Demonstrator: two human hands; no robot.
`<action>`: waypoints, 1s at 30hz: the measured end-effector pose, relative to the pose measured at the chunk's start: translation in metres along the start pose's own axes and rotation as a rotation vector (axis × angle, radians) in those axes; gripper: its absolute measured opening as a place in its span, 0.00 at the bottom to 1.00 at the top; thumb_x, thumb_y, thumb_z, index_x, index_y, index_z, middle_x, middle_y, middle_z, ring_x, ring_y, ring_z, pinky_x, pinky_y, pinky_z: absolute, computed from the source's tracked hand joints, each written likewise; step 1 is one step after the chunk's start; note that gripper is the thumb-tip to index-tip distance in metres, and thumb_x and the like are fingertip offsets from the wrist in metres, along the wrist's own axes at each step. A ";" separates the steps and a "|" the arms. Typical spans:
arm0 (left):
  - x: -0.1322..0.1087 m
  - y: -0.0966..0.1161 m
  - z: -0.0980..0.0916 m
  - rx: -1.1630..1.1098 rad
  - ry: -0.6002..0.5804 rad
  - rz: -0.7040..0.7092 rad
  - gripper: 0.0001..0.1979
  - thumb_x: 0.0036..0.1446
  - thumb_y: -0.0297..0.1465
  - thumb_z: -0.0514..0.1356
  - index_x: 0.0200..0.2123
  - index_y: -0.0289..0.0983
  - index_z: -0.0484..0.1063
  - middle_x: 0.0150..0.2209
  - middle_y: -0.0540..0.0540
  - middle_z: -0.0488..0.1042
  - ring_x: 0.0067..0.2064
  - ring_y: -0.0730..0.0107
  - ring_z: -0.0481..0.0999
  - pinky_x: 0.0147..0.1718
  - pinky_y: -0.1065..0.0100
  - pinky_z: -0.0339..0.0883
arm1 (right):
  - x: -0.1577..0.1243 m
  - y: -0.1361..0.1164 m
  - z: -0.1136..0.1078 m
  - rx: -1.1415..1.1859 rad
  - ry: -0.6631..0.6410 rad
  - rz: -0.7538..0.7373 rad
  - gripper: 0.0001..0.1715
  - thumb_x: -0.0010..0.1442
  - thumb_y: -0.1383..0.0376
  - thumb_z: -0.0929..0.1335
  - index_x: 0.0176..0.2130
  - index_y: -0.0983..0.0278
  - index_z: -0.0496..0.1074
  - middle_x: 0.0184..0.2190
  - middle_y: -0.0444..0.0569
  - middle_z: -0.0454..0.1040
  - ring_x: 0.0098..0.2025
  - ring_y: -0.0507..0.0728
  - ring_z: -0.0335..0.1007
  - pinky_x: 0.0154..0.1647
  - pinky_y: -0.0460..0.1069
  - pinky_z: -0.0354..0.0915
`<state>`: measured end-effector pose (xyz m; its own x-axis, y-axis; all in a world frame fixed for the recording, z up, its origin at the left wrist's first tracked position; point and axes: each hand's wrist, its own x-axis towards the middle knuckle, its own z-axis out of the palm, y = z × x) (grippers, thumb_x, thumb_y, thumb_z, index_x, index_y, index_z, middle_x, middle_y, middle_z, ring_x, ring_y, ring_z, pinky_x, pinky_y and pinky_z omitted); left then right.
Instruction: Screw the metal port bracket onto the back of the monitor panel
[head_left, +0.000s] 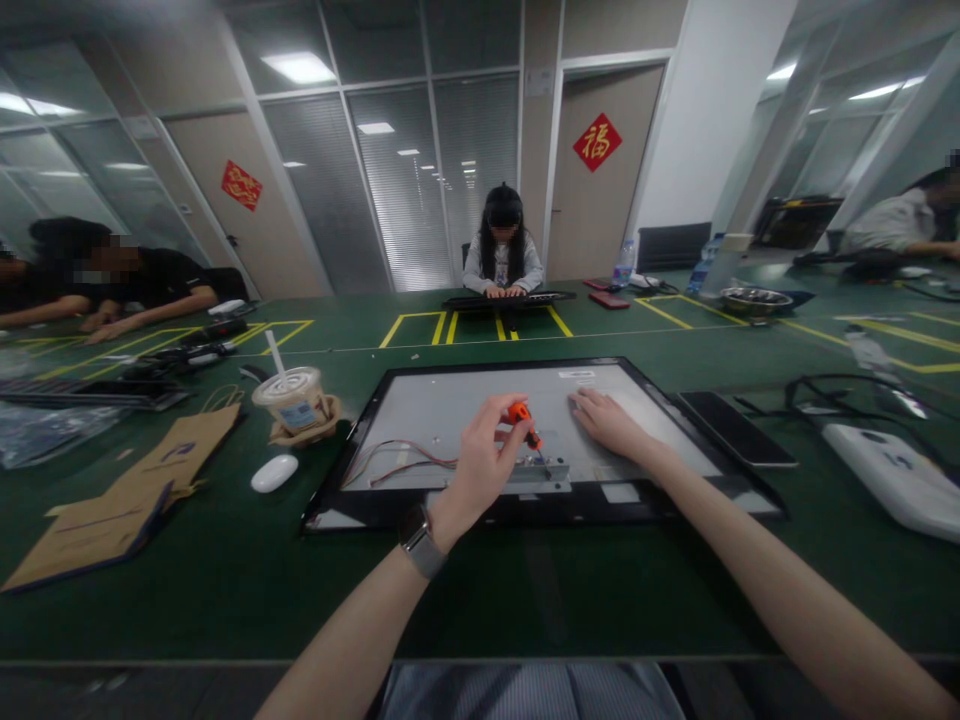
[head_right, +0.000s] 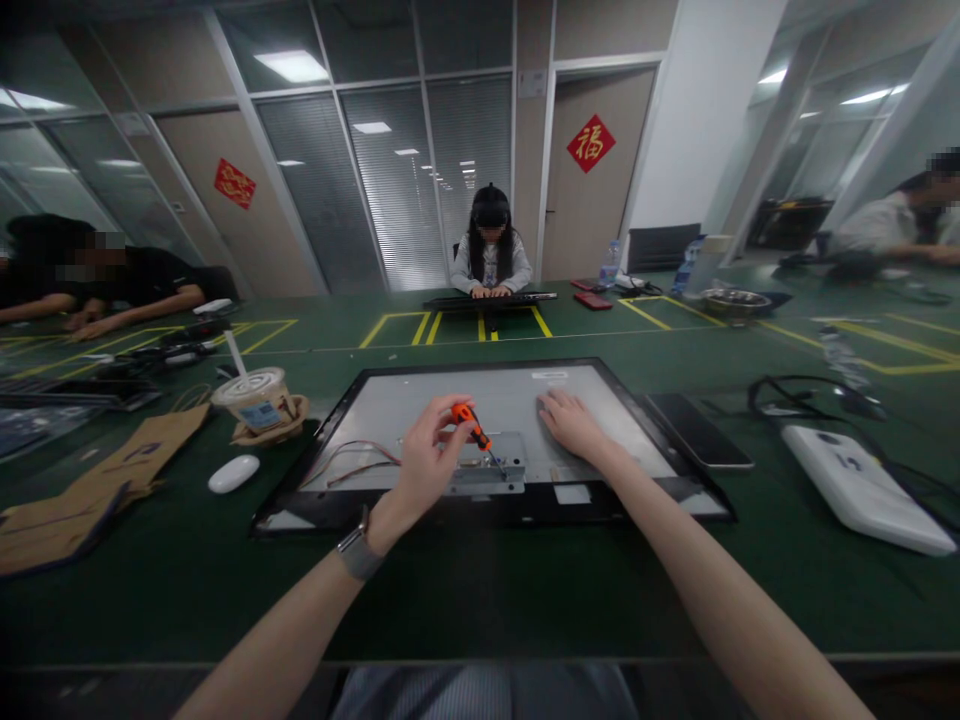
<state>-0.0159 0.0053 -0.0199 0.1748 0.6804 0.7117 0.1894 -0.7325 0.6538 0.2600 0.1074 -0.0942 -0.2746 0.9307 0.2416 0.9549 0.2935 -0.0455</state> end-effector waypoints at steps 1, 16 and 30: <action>0.001 0.003 -0.001 -0.014 -0.027 -0.006 0.13 0.69 0.35 0.57 0.54 0.40 0.69 0.49 0.43 0.74 0.44 0.67 0.78 0.37 0.68 0.80 | 0.000 -0.001 0.000 0.001 0.000 0.004 0.28 0.71 0.63 0.57 0.64 0.69 0.67 0.66 0.64 0.66 0.67 0.68 0.62 0.66 0.62 0.58; 0.002 0.029 0.010 -0.045 0.006 0.154 0.12 0.70 0.28 0.52 0.50 0.37 0.74 0.43 0.43 0.74 0.44 0.66 0.75 0.45 0.64 0.71 | 0.000 -0.002 -0.002 0.008 -0.028 0.009 0.28 0.71 0.63 0.56 0.64 0.70 0.67 0.66 0.65 0.65 0.68 0.68 0.61 0.67 0.62 0.57; 0.006 0.018 0.004 -0.188 -0.043 -0.027 0.16 0.71 0.28 0.51 0.58 0.39 0.70 0.49 0.41 0.74 0.48 0.66 0.75 0.50 0.62 0.70 | 0.000 -0.002 -0.003 -0.016 -0.034 0.013 0.28 0.72 0.64 0.57 0.65 0.71 0.65 0.67 0.66 0.64 0.67 0.68 0.61 0.67 0.61 0.56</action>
<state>-0.0075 -0.0040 -0.0047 0.2141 0.6973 0.6840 0.0116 -0.7020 0.7121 0.2581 0.1061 -0.0913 -0.2653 0.9415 0.2080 0.9600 0.2779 -0.0333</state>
